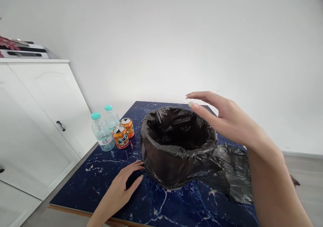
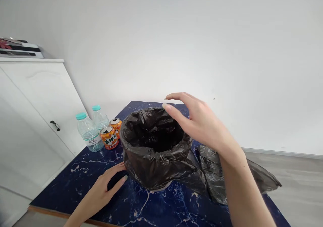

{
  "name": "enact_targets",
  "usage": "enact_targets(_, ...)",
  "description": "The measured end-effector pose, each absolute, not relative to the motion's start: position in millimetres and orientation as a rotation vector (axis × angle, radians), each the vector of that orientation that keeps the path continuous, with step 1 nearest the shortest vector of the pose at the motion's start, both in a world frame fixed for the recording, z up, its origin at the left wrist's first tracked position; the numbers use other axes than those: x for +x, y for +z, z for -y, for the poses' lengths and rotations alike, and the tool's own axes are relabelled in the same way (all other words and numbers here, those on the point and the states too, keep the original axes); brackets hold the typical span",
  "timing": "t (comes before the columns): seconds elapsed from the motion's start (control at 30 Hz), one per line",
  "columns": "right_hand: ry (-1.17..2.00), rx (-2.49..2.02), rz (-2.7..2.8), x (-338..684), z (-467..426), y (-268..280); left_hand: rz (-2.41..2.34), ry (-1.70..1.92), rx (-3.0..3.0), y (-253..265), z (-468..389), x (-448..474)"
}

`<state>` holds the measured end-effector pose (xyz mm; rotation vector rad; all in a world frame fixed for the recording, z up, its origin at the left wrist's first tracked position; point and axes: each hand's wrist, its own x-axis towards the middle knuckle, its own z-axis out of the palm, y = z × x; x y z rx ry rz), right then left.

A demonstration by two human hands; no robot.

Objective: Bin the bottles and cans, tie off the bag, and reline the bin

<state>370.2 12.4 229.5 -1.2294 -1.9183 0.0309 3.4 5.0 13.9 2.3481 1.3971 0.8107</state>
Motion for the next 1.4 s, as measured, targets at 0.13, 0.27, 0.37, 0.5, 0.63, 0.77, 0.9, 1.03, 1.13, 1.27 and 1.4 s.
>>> enact_targets(0.13,-0.139,-1.329,2.046,376,-15,218,-1.425,0.839,2.312,20,-3,6)
enact_targets(0.27,-0.309,-1.383,2.031,389,-12,198,-1.451,0.827,2.255,22,1,9)
enact_targets(0.37,-0.436,-1.421,1.983,402,-5,195,-1.480,0.833,2.183,23,3,10)
enact_targets(0.5,-0.449,-1.440,1.953,413,9,203,-1.663,1.248,2.111,37,-4,5)
enact_targets(0.63,-0.361,-1.194,2.110,406,20,216,-1.899,1.943,2.037,80,-26,-2)
enact_targets(0.77,-0.331,-1.101,2.086,394,25,225,-2.016,2.162,2.076,126,-63,-13)
enact_targets(0.9,-0.334,-1.077,2.081,388,25,226,-2.214,1.947,2.124,145,-101,-36)
enact_targets(1.03,-0.289,-1.114,2.108,388,22,222,-2.238,1.625,2.139,143,-116,-56)
enact_targets(1.13,-0.230,-1.157,2.164,388,16,219,-2.230,1.556,2.044,137,-112,-62)
enact_targets(1.27,-0.164,-1.144,2.134,384,3,220,-2.208,1.715,1.912,136,-98,-65)
enact_targets(1.4,-0.014,-1.115,2.059,377,-17,217,-2.161,2.092,1.821,157,-67,-57)
